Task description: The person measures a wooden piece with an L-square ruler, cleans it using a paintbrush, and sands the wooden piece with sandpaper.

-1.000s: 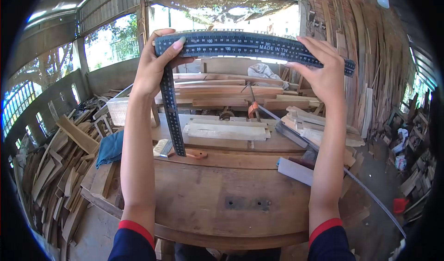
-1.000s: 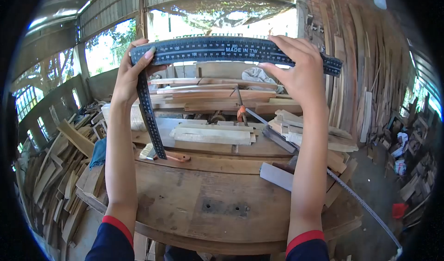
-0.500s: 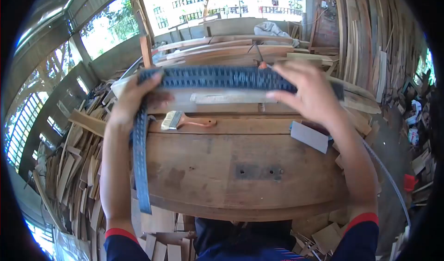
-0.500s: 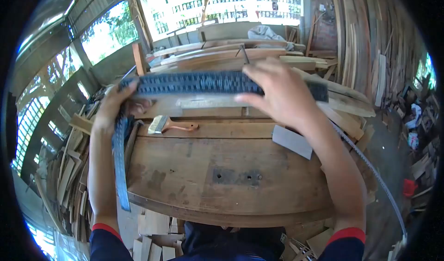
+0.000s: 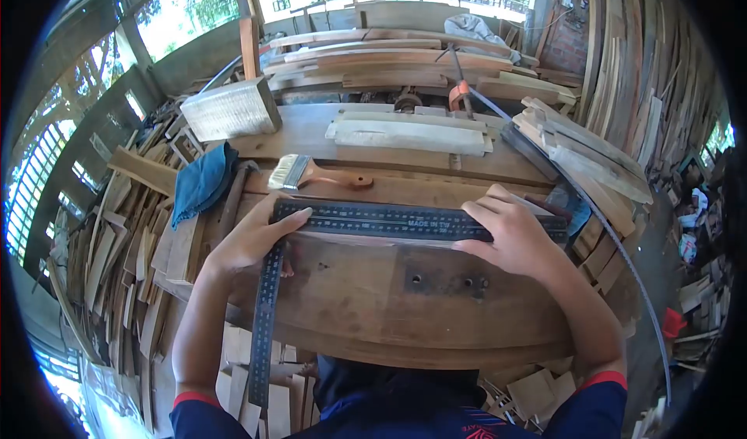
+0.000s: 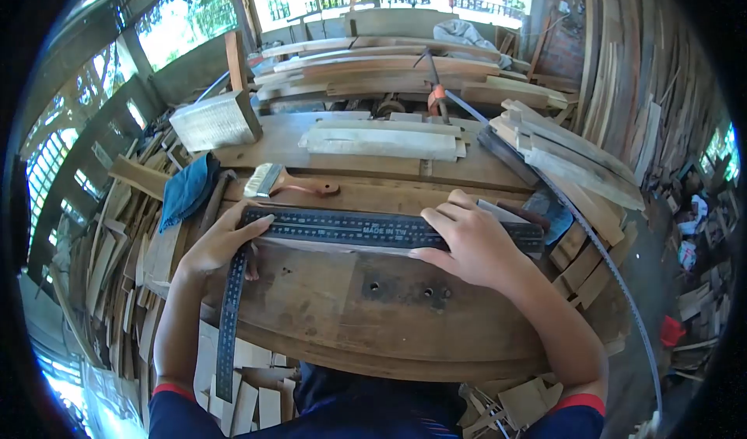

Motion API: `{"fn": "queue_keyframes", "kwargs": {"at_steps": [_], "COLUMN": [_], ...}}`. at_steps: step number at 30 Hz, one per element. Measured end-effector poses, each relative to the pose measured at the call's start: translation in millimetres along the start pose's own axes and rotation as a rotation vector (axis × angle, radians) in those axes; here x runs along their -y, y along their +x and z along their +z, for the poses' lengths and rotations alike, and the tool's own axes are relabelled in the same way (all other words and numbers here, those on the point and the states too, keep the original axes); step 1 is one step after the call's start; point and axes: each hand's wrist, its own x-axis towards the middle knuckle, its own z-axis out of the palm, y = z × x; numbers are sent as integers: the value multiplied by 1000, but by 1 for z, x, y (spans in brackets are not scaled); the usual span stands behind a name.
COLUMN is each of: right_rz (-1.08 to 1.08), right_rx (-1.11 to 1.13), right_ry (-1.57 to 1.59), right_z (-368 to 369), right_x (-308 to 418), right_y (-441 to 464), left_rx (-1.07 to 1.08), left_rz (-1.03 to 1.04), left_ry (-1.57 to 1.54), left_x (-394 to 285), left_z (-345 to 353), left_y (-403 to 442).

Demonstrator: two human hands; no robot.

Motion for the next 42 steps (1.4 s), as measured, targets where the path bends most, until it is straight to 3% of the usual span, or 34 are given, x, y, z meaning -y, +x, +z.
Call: {"fn": "queue_keyframes", "kwargs": {"at_steps": [2, 3, 6, 7, 11, 14, 15, 22, 25, 34, 39, 40, 42], "right_rz": [2, 37, 60, 66, 78, 78, 78, 65, 26, -6, 25, 12, -12], "right_rx": [-4, 32, -7, -8, -12, -11, -10, -5, -24, -227, -341, -394, -499], "right_ry": [30, 51, 86, 85, 98, 103, 104, 76, 27, 41, -33, -78, -166], "right_z": [2, 0, 2, 2, 3, 4, 5, 3, 6, 2, -3, -5, -8], "right_x": [-5, -4, -4, -3, 0, 0, 0, 4, 5, 18, 12, 10, 6], "right_y": [-2, -2, -4, -5, -3, -3, -3, -4, -6, -3, -5, -4, -1], "left_rx": [-133, -163, -378, -346, -315, -359, -400, -499, -582, -675, -831, -917, -979], "left_rz": [225, -12, -83, 112, 147, 13, 91, -52, 62, 125, 352, 490, 467], "left_ry": [383, 372, 566, 443, 118, 93, 111, 53, 47, -73, -104, 69, 133], "left_x": [-1, -5, -24, -1, 4, 3, 6, 15, 14, 3, -4, 2, -7], "left_z": [8, 12, 27, 25, 41, 48, 52, 62, 70, 59, 32, 19, -1], "left_y": [6, -5, -29, -29, -57, -79, -85, -94, -93, -109, -109, -104, -110]}}
